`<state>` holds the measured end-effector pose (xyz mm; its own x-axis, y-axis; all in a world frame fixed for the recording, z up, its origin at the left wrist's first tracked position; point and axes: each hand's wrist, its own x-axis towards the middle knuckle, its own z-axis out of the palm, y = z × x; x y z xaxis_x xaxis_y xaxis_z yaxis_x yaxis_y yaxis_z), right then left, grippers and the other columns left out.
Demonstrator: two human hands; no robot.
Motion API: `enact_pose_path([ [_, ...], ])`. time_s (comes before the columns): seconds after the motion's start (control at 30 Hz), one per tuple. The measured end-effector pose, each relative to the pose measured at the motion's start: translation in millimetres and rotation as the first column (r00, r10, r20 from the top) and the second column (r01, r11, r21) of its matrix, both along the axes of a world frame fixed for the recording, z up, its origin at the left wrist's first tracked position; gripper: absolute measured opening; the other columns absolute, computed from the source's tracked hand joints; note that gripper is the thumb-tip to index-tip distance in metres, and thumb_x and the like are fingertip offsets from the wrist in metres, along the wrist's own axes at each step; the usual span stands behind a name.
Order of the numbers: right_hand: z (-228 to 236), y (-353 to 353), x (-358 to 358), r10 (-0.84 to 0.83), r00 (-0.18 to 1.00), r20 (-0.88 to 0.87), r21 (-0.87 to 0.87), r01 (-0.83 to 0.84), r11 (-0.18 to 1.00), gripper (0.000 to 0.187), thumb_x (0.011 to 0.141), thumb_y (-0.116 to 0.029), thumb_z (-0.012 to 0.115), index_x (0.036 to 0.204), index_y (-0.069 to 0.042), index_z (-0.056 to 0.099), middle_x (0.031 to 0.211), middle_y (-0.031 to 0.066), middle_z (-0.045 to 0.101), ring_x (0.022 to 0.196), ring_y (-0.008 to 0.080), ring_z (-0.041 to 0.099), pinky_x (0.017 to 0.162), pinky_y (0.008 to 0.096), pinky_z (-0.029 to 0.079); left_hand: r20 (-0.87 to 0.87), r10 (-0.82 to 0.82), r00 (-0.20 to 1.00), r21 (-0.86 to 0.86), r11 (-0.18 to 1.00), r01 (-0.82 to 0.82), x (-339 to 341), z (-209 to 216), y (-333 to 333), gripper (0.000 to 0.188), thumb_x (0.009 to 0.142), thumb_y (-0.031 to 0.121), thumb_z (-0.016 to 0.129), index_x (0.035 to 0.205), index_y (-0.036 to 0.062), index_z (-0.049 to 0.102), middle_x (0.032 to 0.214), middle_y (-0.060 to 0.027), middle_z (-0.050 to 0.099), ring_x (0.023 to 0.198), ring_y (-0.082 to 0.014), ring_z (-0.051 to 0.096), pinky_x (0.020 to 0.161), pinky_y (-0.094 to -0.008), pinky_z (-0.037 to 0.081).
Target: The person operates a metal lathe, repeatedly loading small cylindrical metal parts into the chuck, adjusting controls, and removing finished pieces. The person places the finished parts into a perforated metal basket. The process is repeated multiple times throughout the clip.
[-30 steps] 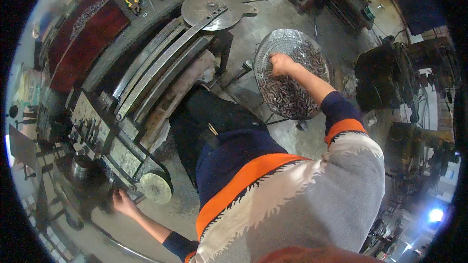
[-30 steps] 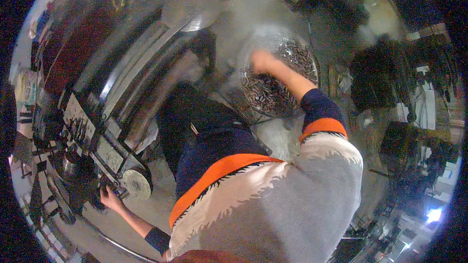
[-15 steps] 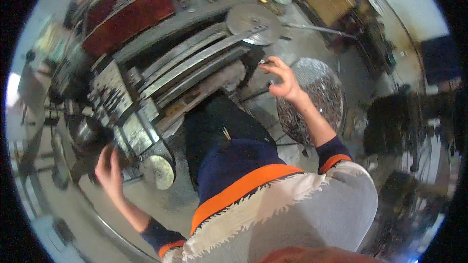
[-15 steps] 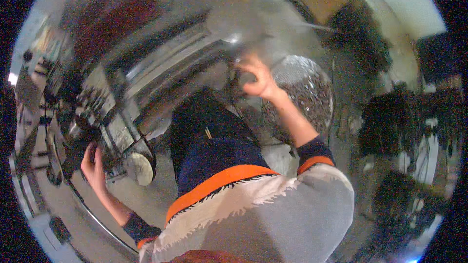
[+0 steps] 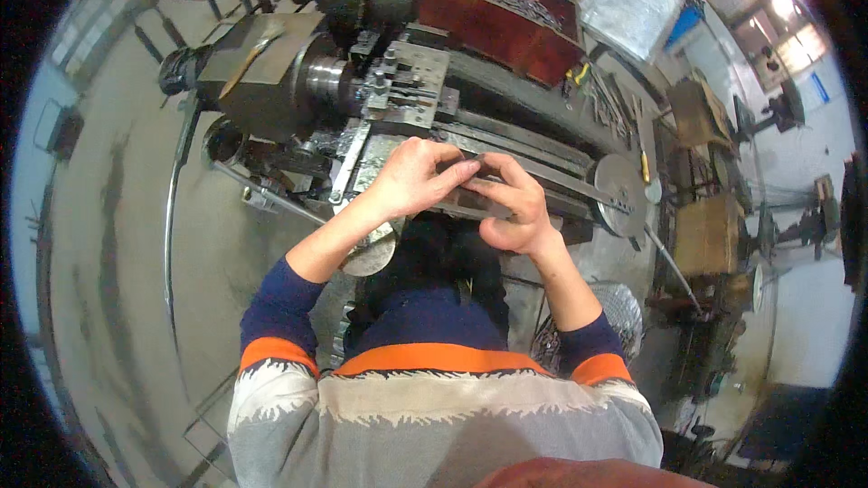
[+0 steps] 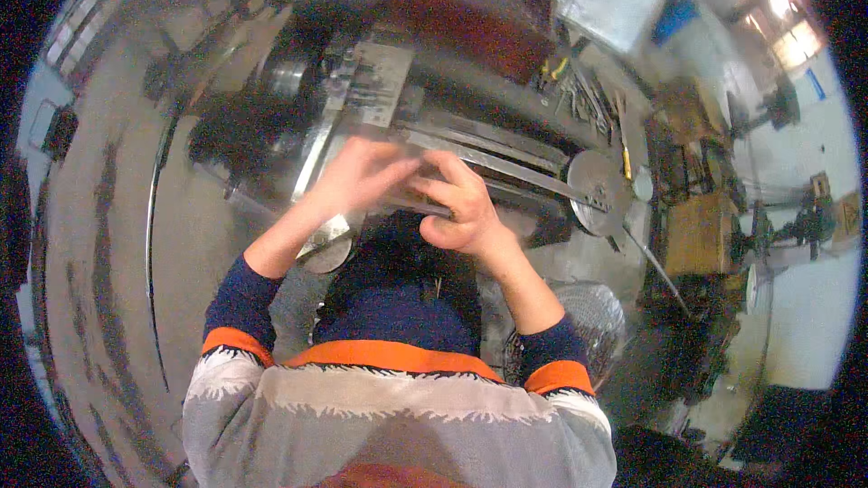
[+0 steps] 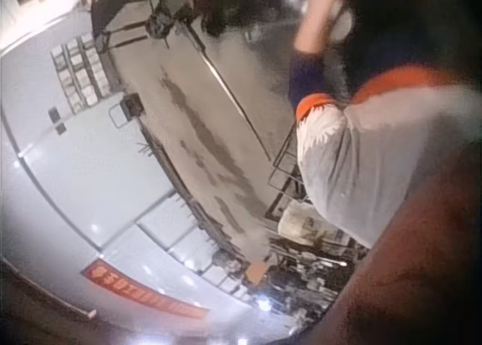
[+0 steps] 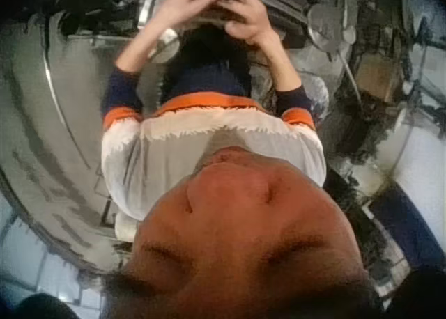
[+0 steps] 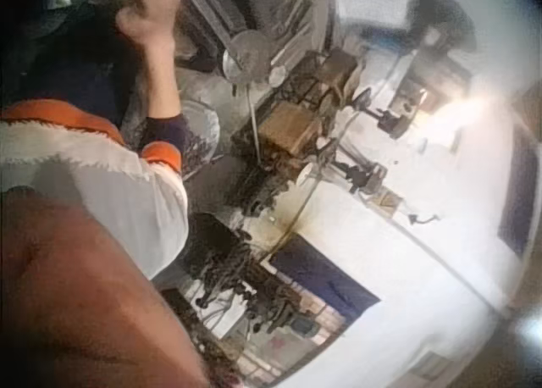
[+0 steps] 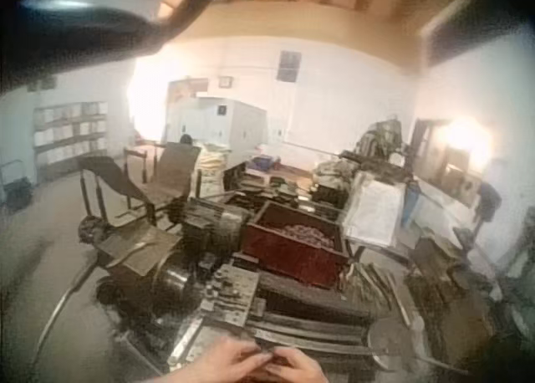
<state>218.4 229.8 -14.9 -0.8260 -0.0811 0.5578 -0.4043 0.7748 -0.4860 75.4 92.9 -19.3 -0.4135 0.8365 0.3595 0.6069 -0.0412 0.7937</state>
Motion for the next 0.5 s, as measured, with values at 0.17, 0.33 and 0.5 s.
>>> enact_pose_path([
  [0.17, 9, -13, -33, 0.079, 0.995, 0.067, -0.016, -0.078, 0.997, 0.037, 0.055, -0.018, 0.060, 0.090, -0.003, 0.063, 0.100, 0.0173, 0.056, 0.090, 0.0341, 0.055, 0.077, 0.0380, 0.046, 0.217, 0.079, 0.973, -0.028, 0.997, -0.075, -12, 8, -25, 0.034, 0.085, 0.030, 0.058, 0.072, -0.0006, 0.063, 0.052, -0.0107, 0.056, 0.047, -0.0136, 0.054, 0.045, -0.0285, 0.041],
  [0.33, 35, -30, -70, 0.138, 0.990, 0.027, 0.106, -0.140, 0.984, 0.035, 0.049, -0.005, 0.055, 0.083, -0.003, 0.064, 0.094, 0.0129, 0.061, 0.076, 0.0301, 0.056, 0.066, 0.0354, 0.046, 0.275, 0.193, 0.942, -0.036, 0.981, -0.191, -28, 8, -42, 0.035, 0.086, 0.030, 0.057, 0.071, -0.0008, 0.063, 0.050, -0.0070, 0.056, 0.048, -0.0086, 0.054, 0.045, -0.0253, 0.042],
  [0.5, 33, -31, -119, 0.226, 0.962, 0.153, 0.162, -0.250, 0.955, 0.030, 0.051, -0.007, 0.057, 0.079, -0.003, 0.065, 0.093, 0.0118, 0.062, 0.079, 0.0301, 0.055, 0.068, 0.0372, 0.046, 0.062, 0.300, 0.952, -0.072, 0.953, -0.296, -58, 8, -69, 0.033, 0.083, 0.032, 0.057, 0.073, 0.0014, 0.063, 0.053, -0.0124, 0.054, 0.045, -0.0207, 0.051, 0.046, -0.0327, 0.039],
])
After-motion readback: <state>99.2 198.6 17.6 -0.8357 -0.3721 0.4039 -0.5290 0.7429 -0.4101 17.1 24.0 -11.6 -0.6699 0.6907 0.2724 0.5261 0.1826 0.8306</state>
